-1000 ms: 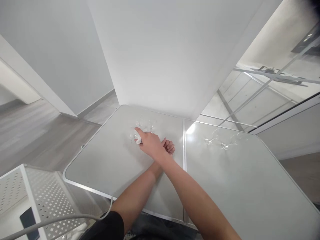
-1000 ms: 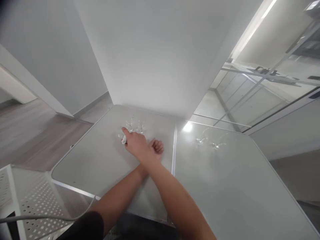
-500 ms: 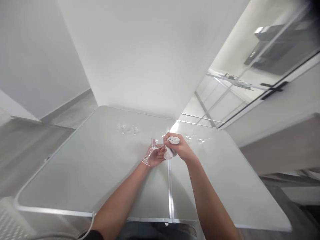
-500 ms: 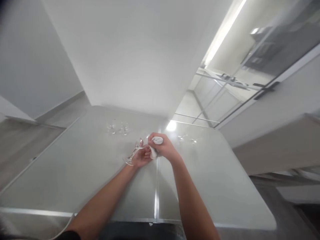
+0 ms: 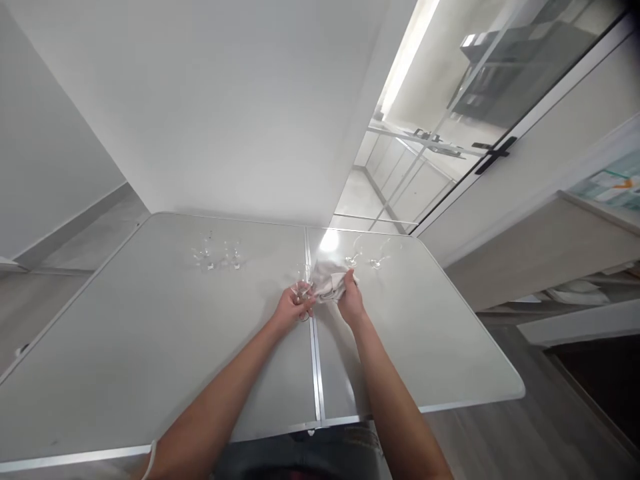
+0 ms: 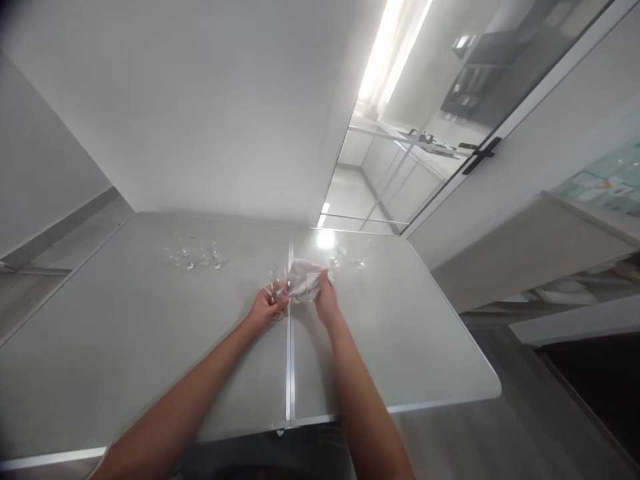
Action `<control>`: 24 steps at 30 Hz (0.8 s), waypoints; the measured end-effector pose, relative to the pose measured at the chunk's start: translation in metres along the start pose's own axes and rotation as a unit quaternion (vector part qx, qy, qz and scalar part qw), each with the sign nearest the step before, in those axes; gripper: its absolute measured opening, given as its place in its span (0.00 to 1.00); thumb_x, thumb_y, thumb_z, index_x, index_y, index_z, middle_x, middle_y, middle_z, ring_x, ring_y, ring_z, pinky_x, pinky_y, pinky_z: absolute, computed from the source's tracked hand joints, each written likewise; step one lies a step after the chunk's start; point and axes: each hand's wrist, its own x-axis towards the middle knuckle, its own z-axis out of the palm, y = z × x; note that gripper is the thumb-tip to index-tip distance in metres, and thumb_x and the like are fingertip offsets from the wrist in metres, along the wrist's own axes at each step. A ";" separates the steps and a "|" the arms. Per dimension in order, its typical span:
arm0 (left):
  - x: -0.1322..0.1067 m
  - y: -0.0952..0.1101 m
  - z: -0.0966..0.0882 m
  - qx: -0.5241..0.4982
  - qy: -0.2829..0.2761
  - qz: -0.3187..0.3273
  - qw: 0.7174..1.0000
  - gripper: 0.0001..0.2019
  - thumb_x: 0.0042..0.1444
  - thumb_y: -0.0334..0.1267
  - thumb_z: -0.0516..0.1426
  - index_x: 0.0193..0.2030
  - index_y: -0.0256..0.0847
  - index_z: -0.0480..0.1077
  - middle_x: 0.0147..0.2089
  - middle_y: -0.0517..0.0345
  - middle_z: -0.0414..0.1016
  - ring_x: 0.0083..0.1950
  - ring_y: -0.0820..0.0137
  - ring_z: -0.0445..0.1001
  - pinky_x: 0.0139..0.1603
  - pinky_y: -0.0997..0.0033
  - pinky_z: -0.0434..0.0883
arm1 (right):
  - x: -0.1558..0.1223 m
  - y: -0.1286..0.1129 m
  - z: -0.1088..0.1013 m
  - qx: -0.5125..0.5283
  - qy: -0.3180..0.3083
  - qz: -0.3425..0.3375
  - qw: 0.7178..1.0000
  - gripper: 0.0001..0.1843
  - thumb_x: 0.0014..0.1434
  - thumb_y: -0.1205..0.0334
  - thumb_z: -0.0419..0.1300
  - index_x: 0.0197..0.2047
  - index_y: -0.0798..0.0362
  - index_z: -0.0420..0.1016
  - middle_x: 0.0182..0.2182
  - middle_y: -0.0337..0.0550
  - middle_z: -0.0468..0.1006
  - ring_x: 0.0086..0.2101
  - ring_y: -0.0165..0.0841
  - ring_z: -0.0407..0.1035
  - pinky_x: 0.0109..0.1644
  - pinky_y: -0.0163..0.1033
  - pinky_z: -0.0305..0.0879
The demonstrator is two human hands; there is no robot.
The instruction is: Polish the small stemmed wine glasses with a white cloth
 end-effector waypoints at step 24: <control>-0.003 0.008 -0.003 -0.042 0.015 0.031 0.999 0.17 0.56 0.49 0.65 0.37 0.36 0.71 0.28 0.63 0.71 0.16 0.84 0.57 0.21 0.79 0.64 | -0.039 -0.048 -0.051 -0.204 -0.115 0.240 0.942 0.23 0.49 0.48 0.73 0.42 0.56 0.82 0.35 0.47 0.83 0.33 0.38 0.75 0.34 0.38 0.70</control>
